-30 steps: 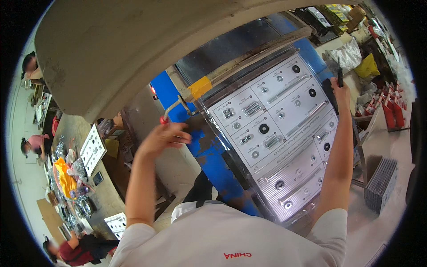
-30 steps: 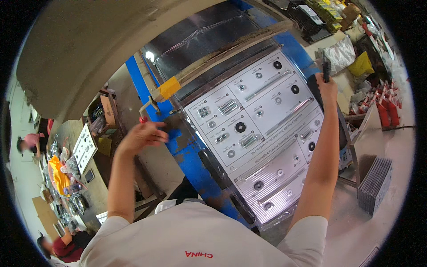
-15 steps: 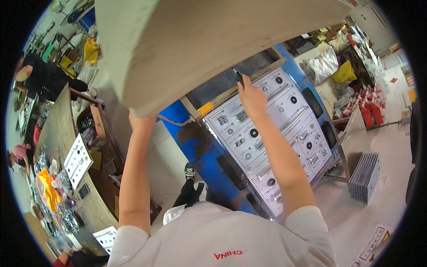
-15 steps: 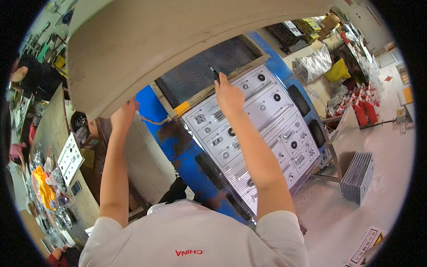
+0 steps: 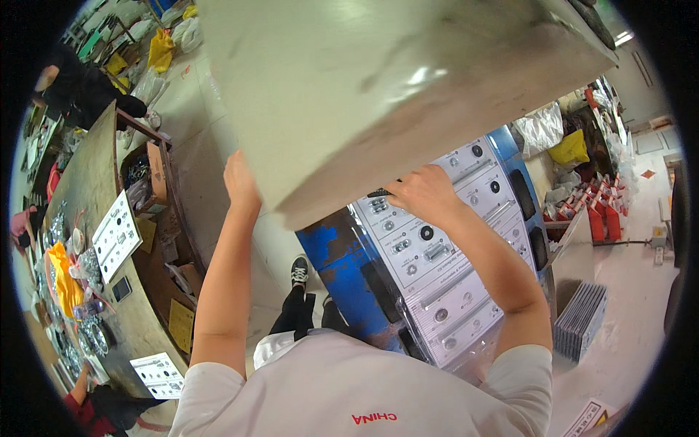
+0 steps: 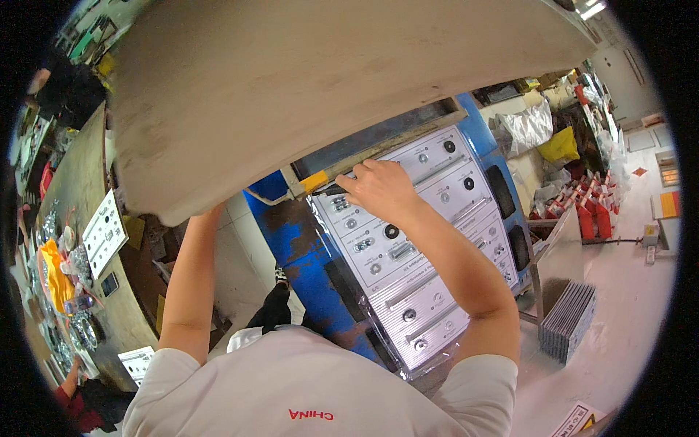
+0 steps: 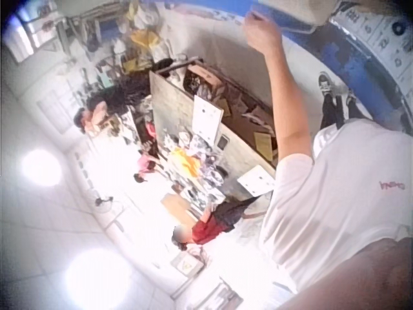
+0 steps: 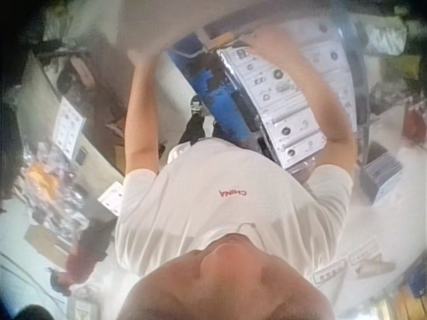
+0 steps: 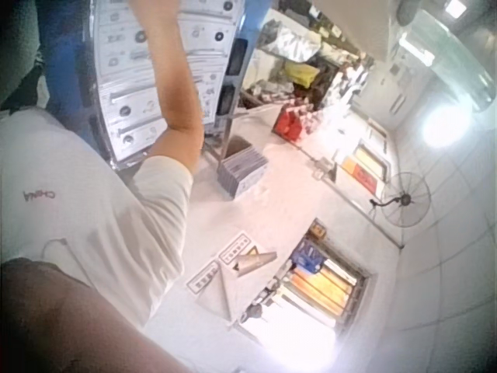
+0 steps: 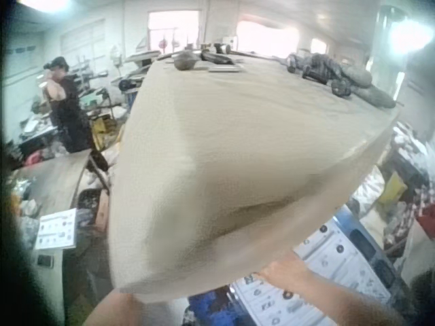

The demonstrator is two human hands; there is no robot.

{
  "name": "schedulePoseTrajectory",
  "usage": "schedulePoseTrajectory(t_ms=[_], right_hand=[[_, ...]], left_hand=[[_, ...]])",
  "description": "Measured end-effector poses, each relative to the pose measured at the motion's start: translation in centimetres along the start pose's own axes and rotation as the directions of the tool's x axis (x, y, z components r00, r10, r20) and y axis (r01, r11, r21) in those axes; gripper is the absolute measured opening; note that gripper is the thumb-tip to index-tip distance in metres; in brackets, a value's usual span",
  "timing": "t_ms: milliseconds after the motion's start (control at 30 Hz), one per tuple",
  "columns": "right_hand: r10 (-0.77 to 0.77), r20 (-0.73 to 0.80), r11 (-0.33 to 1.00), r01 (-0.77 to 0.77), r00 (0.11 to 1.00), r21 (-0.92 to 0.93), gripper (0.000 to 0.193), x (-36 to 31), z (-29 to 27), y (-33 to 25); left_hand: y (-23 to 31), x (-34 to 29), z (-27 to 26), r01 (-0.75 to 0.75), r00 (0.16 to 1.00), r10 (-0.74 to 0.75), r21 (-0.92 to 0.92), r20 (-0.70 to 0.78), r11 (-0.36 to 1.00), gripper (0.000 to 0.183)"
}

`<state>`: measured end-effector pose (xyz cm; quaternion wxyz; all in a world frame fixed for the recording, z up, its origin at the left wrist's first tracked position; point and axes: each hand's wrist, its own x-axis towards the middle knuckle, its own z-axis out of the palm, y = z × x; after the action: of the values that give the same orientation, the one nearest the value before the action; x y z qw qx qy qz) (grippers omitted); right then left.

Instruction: The person wraps rectangular metal panels in clear plastic film using a handheld cutter to trim the edges. They repeatedly pick up panels, place them on a blue machine, wrap them, and trim the excess film before stacking the finished units.

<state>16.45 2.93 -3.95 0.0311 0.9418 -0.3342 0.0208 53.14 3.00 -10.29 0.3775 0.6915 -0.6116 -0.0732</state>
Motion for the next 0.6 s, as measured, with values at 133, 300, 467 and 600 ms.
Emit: schedulePoseTrajectory(t_ms=[133, 300, 467, 600], right_hand=[[0.149, 0.104, 0.971, -0.126, 0.983, -0.201, 0.028, -3.0, 0.3, 7.0], [0.16, -0.004, 0.897, -0.147, 0.987, -0.416, 0.027, -9.6, 0.4, 25.0], [0.645, 0.14, 0.6, -0.385, 0.751, -0.701, 0.025, -13.9, 2.3, 33.0], [0.903, -0.038, 0.425, -0.901, 0.429, -0.082, 0.035, -13.0, 1.8, 23.3]], left_hand=[[0.7, -0.8, -1.7, -0.014, 0.999, 0.014, 0.0, 0.035, 1.0, 0.031], [2.2, -2.1, -3.8, -0.012, 0.997, 0.011, 0.015, 0.082, 1.0, 0.035], [3.4, -1.7, -3.9, -0.009, 0.994, 0.008, 0.011, 0.105, 1.0, 0.039], [4.0, -0.3, -3.6, -0.023, 0.994, 0.024, -0.007, 0.107, 1.0, 0.042]])
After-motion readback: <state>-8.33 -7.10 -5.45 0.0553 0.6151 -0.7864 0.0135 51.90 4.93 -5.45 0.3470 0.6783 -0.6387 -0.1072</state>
